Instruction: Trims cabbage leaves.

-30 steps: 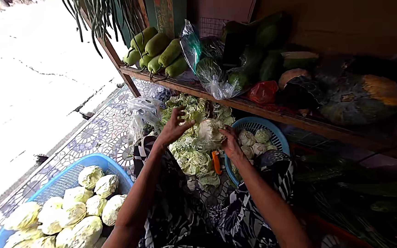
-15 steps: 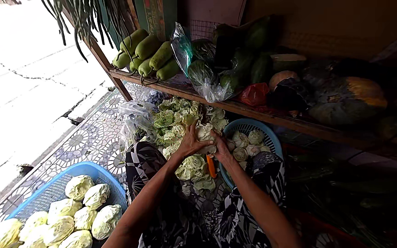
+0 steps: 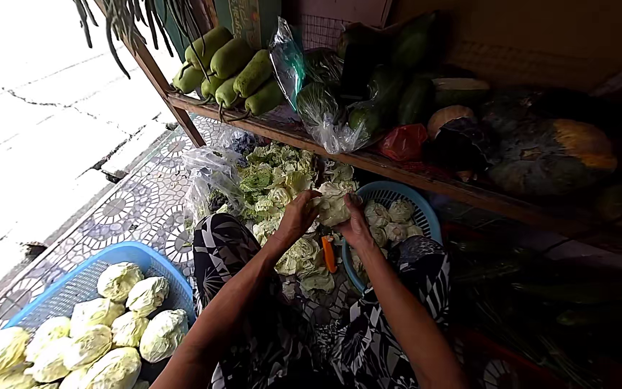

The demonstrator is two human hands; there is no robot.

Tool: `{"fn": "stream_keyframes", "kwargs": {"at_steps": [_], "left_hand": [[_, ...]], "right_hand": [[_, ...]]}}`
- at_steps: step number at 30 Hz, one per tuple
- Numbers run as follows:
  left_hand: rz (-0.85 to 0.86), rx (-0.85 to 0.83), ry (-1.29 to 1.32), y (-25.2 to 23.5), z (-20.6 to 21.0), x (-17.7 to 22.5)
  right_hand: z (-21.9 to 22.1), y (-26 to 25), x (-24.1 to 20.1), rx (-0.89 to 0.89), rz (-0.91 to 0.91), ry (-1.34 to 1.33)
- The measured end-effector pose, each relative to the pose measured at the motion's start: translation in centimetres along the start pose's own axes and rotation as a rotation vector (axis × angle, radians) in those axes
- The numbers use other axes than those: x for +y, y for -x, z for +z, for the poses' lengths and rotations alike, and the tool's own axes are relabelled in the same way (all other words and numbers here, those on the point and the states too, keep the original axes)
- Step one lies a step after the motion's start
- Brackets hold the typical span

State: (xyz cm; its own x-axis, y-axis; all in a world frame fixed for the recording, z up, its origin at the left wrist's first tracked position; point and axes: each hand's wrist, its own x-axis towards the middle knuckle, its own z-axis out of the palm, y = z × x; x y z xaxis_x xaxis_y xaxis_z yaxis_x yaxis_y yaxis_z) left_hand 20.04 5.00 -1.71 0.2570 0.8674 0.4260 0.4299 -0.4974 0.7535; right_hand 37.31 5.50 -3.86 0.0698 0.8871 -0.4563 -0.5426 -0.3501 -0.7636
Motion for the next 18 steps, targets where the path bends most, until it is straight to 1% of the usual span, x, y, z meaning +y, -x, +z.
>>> {"fn": "stream_keyframes", "kwargs": {"at_steps": [1,2,4,5,7,9,11,14,16,18], "left_hand": [[0.059,0.029,-0.105,0.2,0.2,-0.1],[0.062,0.033,-0.18,0.3,0.2,0.0],[0.045,0.062,-0.252,0.3,0.6,-0.2],[0.005,0.073,-0.257,0.1,0.8,-0.3],[-0.152,0.07,-0.211,-0.4,0.9,-0.4],[-0.345,0.026,-0.137,-0.9,0.6,-0.5],[-0.458,-0.021,0.002,-1.1,0.4,-0.7],[-0.502,-0.112,0.244,-0.9,0.3,-0.9],[-0.469,-0.155,0.304,-1.0,0.5,-1.1],[-0.454,-0.138,0.327,-0.9,0.7,-1.1]], "right_hand": [[0.2,0.0,0.0,0.024,-0.004,0.027],[0.4,0.1,0.0,0.043,-0.006,0.045],[0.4,0.2,0.0,0.052,0.004,0.056],[0.2,0.1,0.1,0.048,0.004,0.061],[0.0,0.0,0.4,0.038,-0.009,0.077],[-0.1,-0.1,0.5,0.016,-0.006,0.083],[-0.1,0.3,0.4,-0.007,0.007,0.064],[0.1,0.6,0.1,-0.026,0.011,0.024],[0.0,0.6,0.1,-0.037,0.003,0.002],[-0.1,0.6,0.1,-0.041,0.007,-0.007]]}}
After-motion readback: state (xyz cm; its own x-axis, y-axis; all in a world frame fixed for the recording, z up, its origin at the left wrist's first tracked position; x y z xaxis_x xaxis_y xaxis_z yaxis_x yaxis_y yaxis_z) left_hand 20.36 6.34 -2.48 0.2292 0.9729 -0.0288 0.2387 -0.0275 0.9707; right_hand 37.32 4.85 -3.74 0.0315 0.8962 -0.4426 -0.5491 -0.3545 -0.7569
